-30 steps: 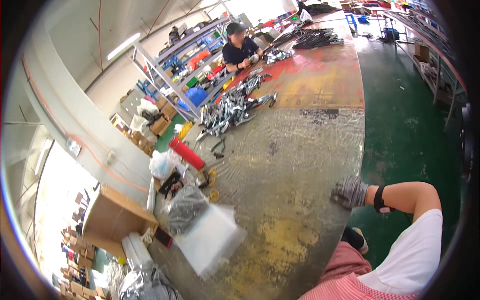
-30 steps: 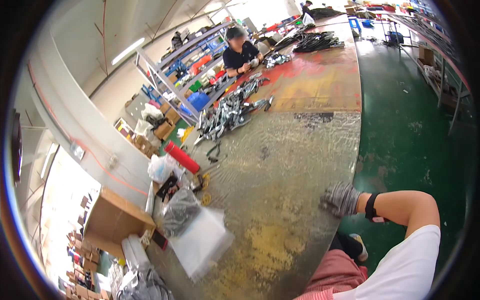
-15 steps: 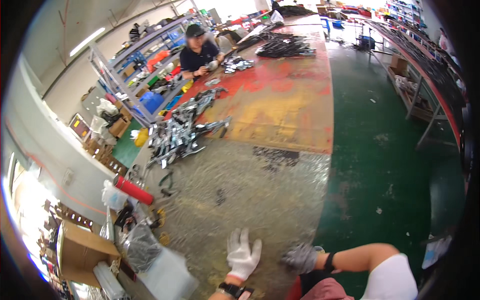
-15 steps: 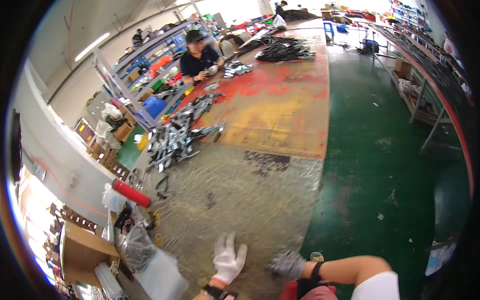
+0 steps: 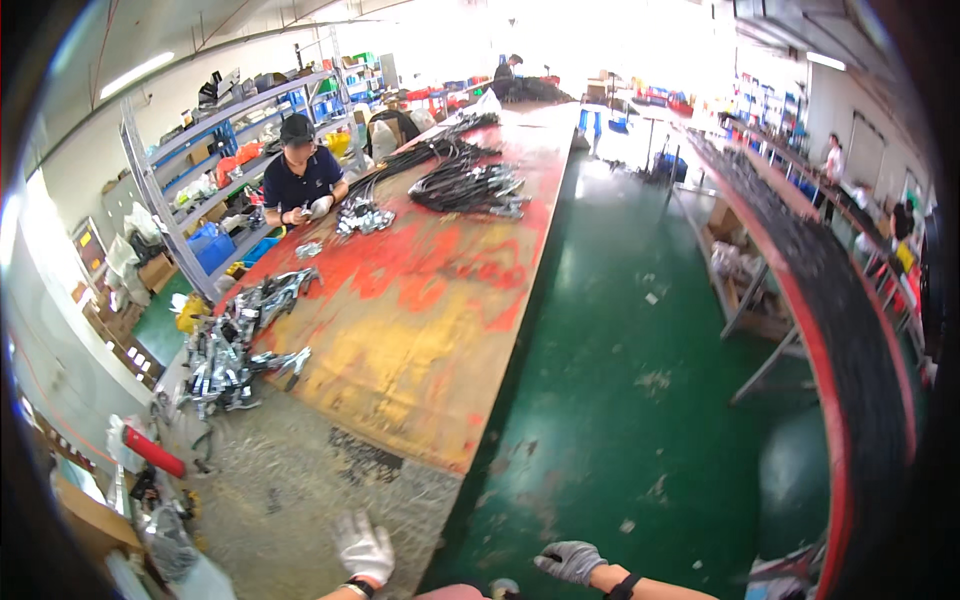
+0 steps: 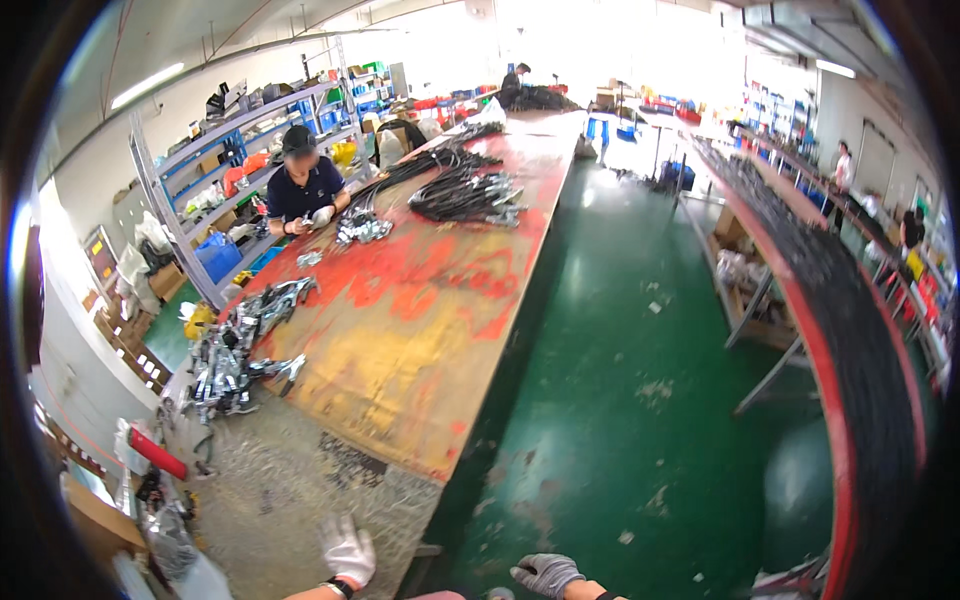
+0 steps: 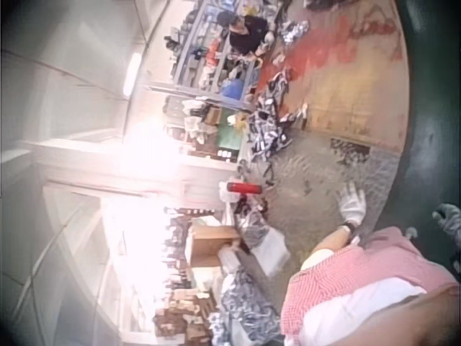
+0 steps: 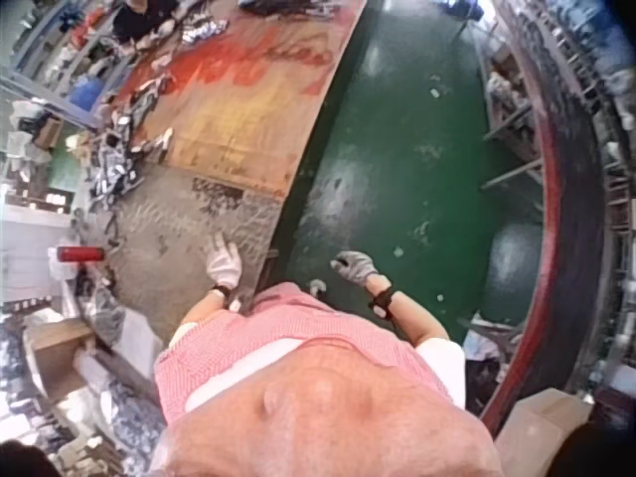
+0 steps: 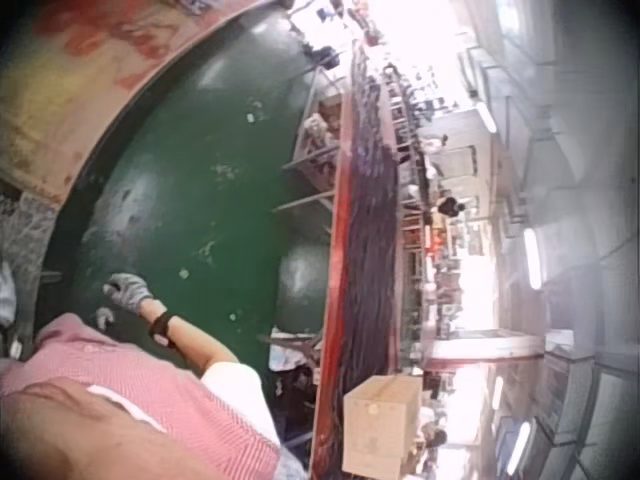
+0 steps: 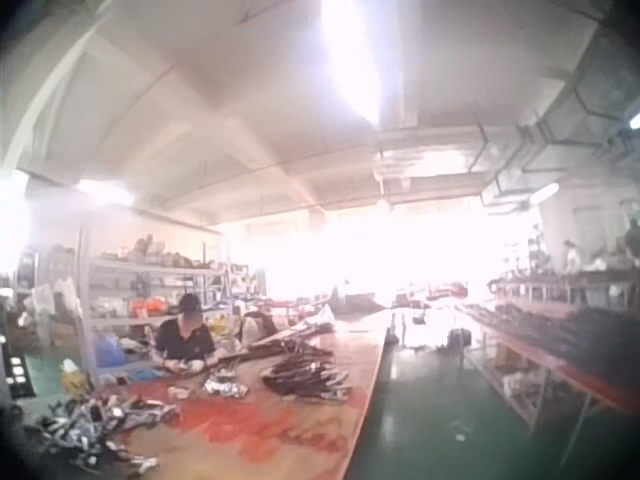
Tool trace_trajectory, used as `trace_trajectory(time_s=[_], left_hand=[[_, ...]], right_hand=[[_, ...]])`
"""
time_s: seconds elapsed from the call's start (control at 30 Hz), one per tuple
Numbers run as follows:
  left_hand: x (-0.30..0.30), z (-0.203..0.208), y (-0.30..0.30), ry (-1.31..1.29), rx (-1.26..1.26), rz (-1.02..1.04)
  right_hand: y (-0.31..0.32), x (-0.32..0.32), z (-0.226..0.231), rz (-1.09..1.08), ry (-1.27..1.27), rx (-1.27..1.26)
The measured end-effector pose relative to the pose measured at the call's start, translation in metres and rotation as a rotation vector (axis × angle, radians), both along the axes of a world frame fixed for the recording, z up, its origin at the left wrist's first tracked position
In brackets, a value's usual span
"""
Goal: Packing coiled cables and metal clamps into plastic bags at a workstation.
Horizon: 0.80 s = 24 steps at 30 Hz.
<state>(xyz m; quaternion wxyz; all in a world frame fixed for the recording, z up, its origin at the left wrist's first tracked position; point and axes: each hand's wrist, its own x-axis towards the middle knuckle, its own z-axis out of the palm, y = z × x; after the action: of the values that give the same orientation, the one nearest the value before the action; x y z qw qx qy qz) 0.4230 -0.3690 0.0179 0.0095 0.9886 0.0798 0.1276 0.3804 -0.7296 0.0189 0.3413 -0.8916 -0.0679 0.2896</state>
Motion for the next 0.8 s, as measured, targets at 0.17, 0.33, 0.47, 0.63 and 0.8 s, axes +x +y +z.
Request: trace_trajectory(time_s=[0.17, 0.33, 0.47, 0.63, 0.8], left_hand=[[0.001, 0.038, -0.018, 0.119, 0.0, 0.05], [0.106, 0.017, -0.02, 0.121, -0.15, 0.378], [0.285, -0.004, -0.091, -0.295, -0.253, 0.299], [0.469, 0.067, -0.291, 0.102, -0.267, -0.52], [0.557, 0.075, -0.394, -0.064, -0.236, -1.117]], right_hand=[[-0.08, 0.12, 0.058, -0.008, -0.289, -0.05], [-0.172, 0.214, 0.034, -0.175, -0.128, -0.171], [-0.276, 0.226, 0.003, -0.04, 0.108, -0.459], [-0.379, 0.203, -0.008, -0.395, 0.176, -0.4], [-0.436, 0.323, 0.015, -0.454, 0.381, -0.374]])
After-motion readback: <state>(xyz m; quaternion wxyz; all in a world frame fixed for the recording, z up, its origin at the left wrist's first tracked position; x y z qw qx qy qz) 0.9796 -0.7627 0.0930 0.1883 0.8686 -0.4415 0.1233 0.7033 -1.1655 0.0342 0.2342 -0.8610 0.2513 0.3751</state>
